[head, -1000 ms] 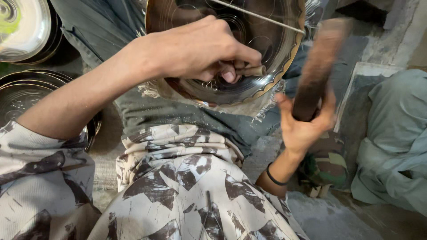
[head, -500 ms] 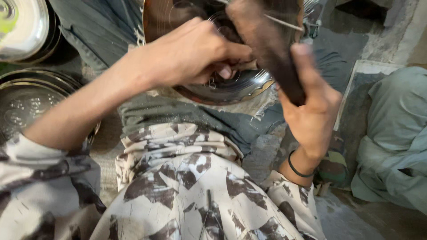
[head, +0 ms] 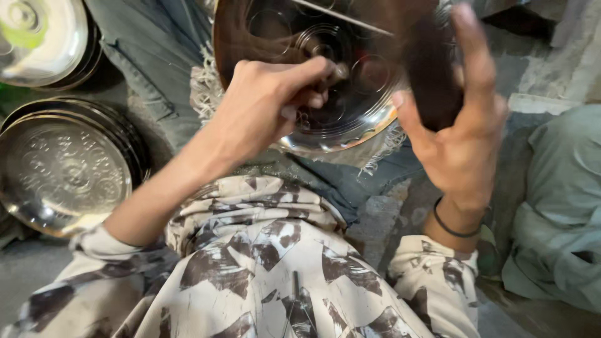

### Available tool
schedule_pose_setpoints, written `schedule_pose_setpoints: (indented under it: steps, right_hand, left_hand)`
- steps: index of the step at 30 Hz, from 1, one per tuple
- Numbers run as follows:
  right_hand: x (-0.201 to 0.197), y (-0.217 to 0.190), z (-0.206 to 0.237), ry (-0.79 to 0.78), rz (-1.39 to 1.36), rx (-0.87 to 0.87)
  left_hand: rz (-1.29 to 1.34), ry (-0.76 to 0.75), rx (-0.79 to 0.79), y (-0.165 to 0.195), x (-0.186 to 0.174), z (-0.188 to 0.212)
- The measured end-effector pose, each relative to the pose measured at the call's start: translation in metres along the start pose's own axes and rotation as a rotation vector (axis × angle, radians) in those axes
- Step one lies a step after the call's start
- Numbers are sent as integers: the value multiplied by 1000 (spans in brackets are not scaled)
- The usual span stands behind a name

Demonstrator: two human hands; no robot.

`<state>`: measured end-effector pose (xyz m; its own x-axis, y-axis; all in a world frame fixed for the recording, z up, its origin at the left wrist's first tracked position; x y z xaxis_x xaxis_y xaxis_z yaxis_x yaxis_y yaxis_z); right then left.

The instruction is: The person sits cross-legged on the floor and uses a hammer and chisel to engrave decorative patterns into a metal plate. They repeatedly strike the chisel to create circular and floral designs, occasionally adjusting the plate's position.

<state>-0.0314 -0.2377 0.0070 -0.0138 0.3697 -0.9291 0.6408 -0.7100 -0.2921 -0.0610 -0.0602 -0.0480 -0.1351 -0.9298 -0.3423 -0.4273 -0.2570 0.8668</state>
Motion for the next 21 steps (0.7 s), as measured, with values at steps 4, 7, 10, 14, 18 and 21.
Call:
schedule_pose_setpoints:
  steps: [4,7,10,14,18,21]
  right_hand:
    - [-8,-27,-19,-7,69,-152]
    - [-11,-39,-35,-81,197,-220]
    - [-7,-51,-45,-171,379,-333]
    - [-14,-53,-49,-88,303,-322]
    - [-15,-41,-41,-41,131,-302]
    - [-18,-32,-36,-13,176,-356]
  left_hand:
    - [-35,217,-153,-4,-4,24]
    - [-38,372,-226,-6,-4,35]
    - [-60,425,-261,-6,-3,41]
    - [-80,462,-251,-3,-6,42]
    - [-57,476,-261,-4,-5,42]
    - [-72,484,-255,-4,-3,43]
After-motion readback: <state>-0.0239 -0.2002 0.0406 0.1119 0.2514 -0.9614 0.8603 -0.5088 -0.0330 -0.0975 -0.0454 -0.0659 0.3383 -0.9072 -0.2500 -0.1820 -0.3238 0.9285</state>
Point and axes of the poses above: each hand's wrist, its own z-axis away from the middle knuckle, its own x-axis out of the palm, y = z × x, the point moved 10 cm from there along -z, towards the middle knuckle, and after that the axes turned 8 degrees about z, right-handed, at the moved point
